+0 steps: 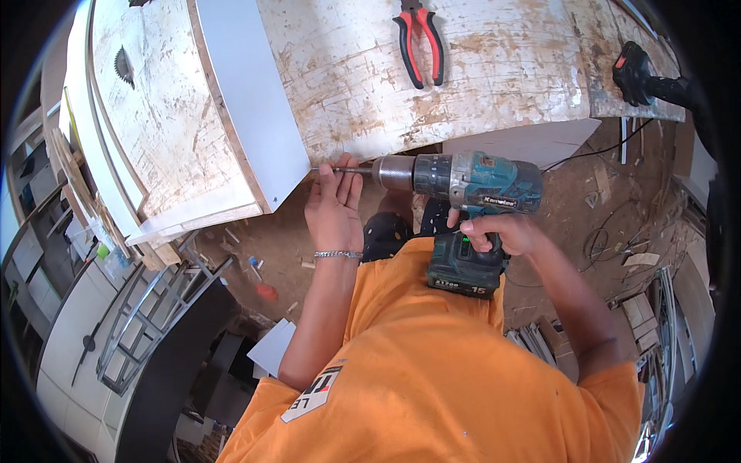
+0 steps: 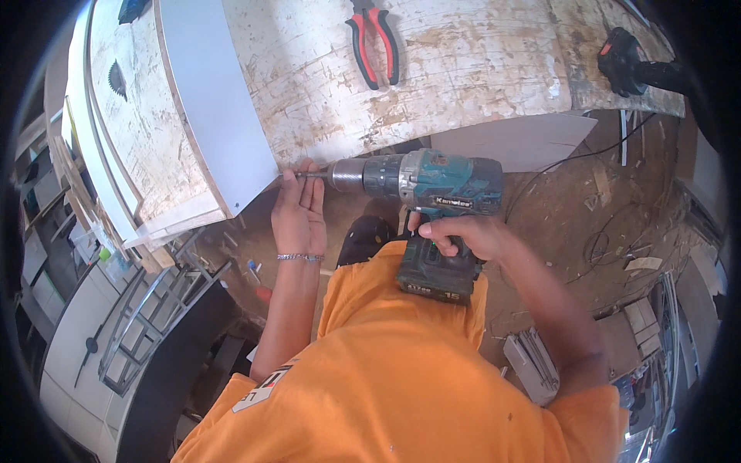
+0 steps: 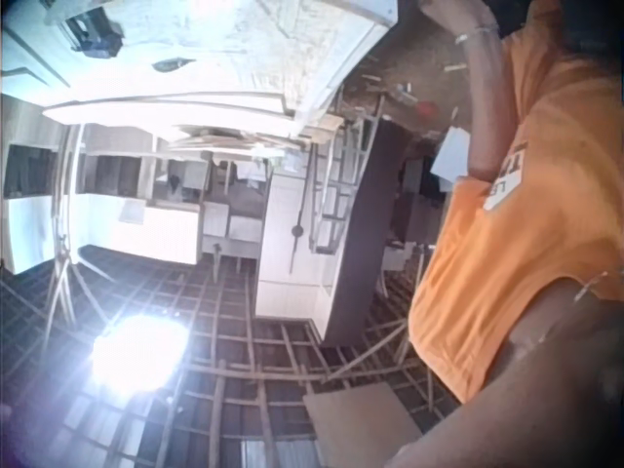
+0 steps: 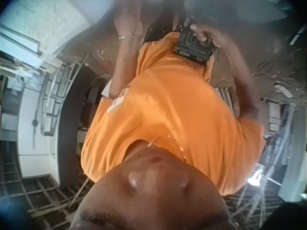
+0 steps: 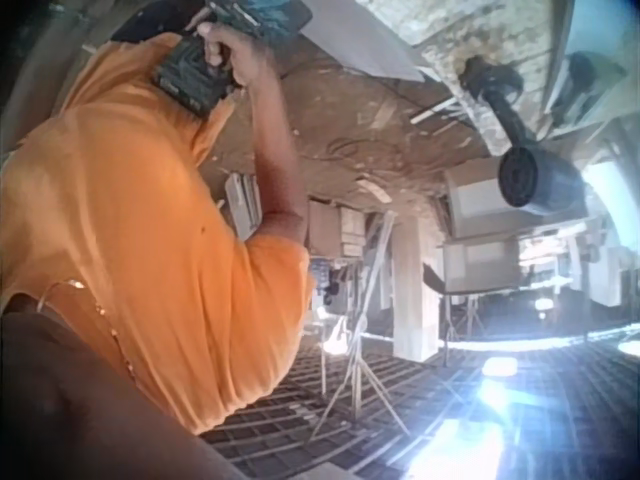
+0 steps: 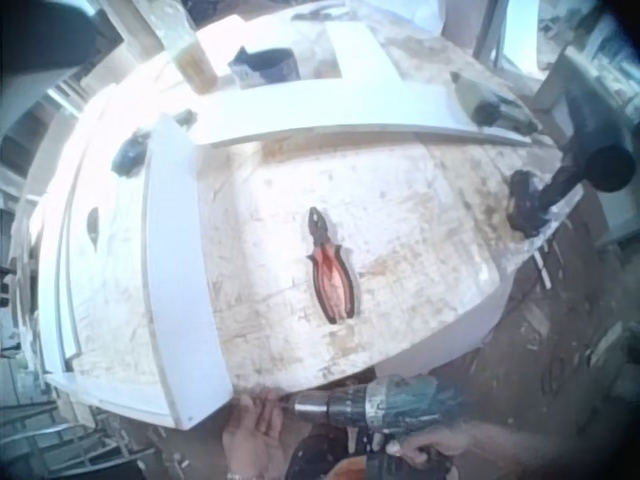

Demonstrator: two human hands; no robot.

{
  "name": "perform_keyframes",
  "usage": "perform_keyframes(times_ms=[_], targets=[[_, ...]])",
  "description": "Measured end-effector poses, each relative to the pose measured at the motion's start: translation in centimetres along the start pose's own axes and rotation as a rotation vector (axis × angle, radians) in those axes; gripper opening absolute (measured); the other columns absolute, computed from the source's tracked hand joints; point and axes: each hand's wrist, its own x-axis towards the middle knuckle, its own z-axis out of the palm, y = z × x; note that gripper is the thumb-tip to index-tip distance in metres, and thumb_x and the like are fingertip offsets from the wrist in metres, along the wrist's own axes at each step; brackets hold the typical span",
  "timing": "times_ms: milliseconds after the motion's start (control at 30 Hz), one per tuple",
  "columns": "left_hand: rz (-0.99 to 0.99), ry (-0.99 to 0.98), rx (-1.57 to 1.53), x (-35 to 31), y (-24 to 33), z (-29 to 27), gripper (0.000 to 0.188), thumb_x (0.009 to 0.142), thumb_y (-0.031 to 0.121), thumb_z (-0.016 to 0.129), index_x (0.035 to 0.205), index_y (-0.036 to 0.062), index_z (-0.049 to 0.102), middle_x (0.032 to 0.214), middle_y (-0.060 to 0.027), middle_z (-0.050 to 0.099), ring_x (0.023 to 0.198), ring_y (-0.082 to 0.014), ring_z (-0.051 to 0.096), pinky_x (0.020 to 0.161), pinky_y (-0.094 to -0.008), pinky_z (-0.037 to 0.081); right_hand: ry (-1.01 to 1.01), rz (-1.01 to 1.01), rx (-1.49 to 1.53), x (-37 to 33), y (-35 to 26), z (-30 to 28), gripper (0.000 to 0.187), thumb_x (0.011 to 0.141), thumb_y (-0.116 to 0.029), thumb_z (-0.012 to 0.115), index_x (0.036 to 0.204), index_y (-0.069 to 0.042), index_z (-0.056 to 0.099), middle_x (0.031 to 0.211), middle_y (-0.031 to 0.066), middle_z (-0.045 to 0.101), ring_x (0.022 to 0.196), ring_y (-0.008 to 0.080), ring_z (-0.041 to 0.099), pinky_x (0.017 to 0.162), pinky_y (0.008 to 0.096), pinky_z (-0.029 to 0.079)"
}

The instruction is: The person joins white wooden boards together on a workbench using a pneumatic nail gun and a cordless drill.

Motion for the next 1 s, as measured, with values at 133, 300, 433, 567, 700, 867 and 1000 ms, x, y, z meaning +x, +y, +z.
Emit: perform_keyframes(times_ms=[133, 300, 433, 567, 700, 867, 1000], targets=[[0.014, -0.005, -0.009, 0.6, -0.1, -0.4, 0.033, 0.108, 0.025, 0.054, 0.131, 0.0011, 0.051, 0.135, -0.0149, 0.062, 0.125, -0.0222, 0.061, 0.105, -0.0340, 0.050, -0.025, 0.027, 0.031, 0.8, -0.5, -0.3, 0.030, 0.090, -0.015, 0.069, 0.110, 0.006, 0.061, 0.060, -0.0017, 0.046, 0.055, 0.0092, 0.047, 0.054, 0.0250, 0.038], [0.048, 0.005, -0.023, 0.7, -0.3, -0.6, 0.028, 0.107, 0.028, 0.057, 0.121, 0.0044, 0.053, 0.129, -0.0132, 0.067, 0.119, -0.0213, 0.065, 0.100, -0.0340, 0.053, -0.057, 0.046, 0.033, 1.1, -0.9, -0.5, 0.029, 0.091, -0.015, 0.069, 0.111, 0.006, 0.061, 0.060, -0.0022, 0.046, 0.055, 0.0090, 0.048, 0.054, 0.0249, 0.038], [0.029, -0.007, -0.003, 0.7, 0.0, -0.6, 0.040, 0.109, 0.027, 0.051, 0.137, -0.0006, 0.048, 0.139, -0.0160, 0.059, 0.131, -0.0234, 0.056, 0.112, -0.0370, 0.045, -0.046, 0.041, 0.036, 1.2, -0.8, -0.6, 0.029, 0.091, -0.014, 0.069, 0.111, 0.005, 0.061, 0.059, -0.0023, 0.046, 0.054, 0.0088, 0.048, 0.053, 0.0244, 0.038], [0.031, -0.036, -0.009, 0.9, 0.1, -0.7, 0.042, 0.109, 0.029, 0.051, 0.137, -0.0022, 0.048, 0.139, -0.0157, 0.059, 0.132, -0.0236, 0.055, 0.112, -0.0368, 0.046, -0.053, 0.049, 0.061, 1.3, -0.8, -0.6, 0.029, 0.091, -0.014, 0.069, 0.110, 0.005, 0.061, 0.059, -0.0022, 0.046, 0.053, 0.0091, 0.048, 0.053, 0.0245, 0.038], [0.015, -0.047, -0.016, 0.5, 0.5, -0.5, 0.044, 0.108, 0.032, 0.053, 0.133, -0.0041, 0.049, 0.130, -0.0147, 0.063, 0.121, -0.0225, 0.061, 0.104, -0.0349, 0.050, -0.062, 0.035, 0.049, 1.2, -1.1, -0.4, 0.029, 0.091, -0.015, 0.069, 0.110, 0.005, 0.061, 0.059, -0.0019, 0.046, 0.053, 0.0094, 0.048, 0.053, 0.0248, 0.038], [0.185, -0.249, 0.931, -5.3, 6.3, -4.3, 0.032, 0.095, 0.021, 0.075, 0.114, 0.0000, 0.060, 0.101, -0.0107, 0.067, 0.089, -0.0162, 0.063, 0.078, -0.0316, 0.053, -0.030, 0.037, 0.001, 1.1, -1.6, -0.1, 0.029, 0.090, -0.014, 0.069, 0.109, 0.006, 0.061, 0.059, -0.0016, 0.047, 0.053, 0.0093, 0.048, 0.053, 0.0251, 0.038], [1.325, -0.237, 1.569, -4.5, 14.1, -5.5, 0.028, 0.083, 0.013, 0.080, 0.104, 0.0004, 0.067, 0.087, -0.0115, 0.066, 0.081, -0.0265, 0.066, 0.077, -0.0413, 0.054, -0.026, 0.044, 0.047, 1.1, -1.3, -0.3, 0.029, 0.090, -0.014, 0.069, 0.110, 0.005, 0.061, 0.059, -0.0017, 0.047, 0.053, 0.0095, 0.048, 0.053, 0.0252, 0.038]])
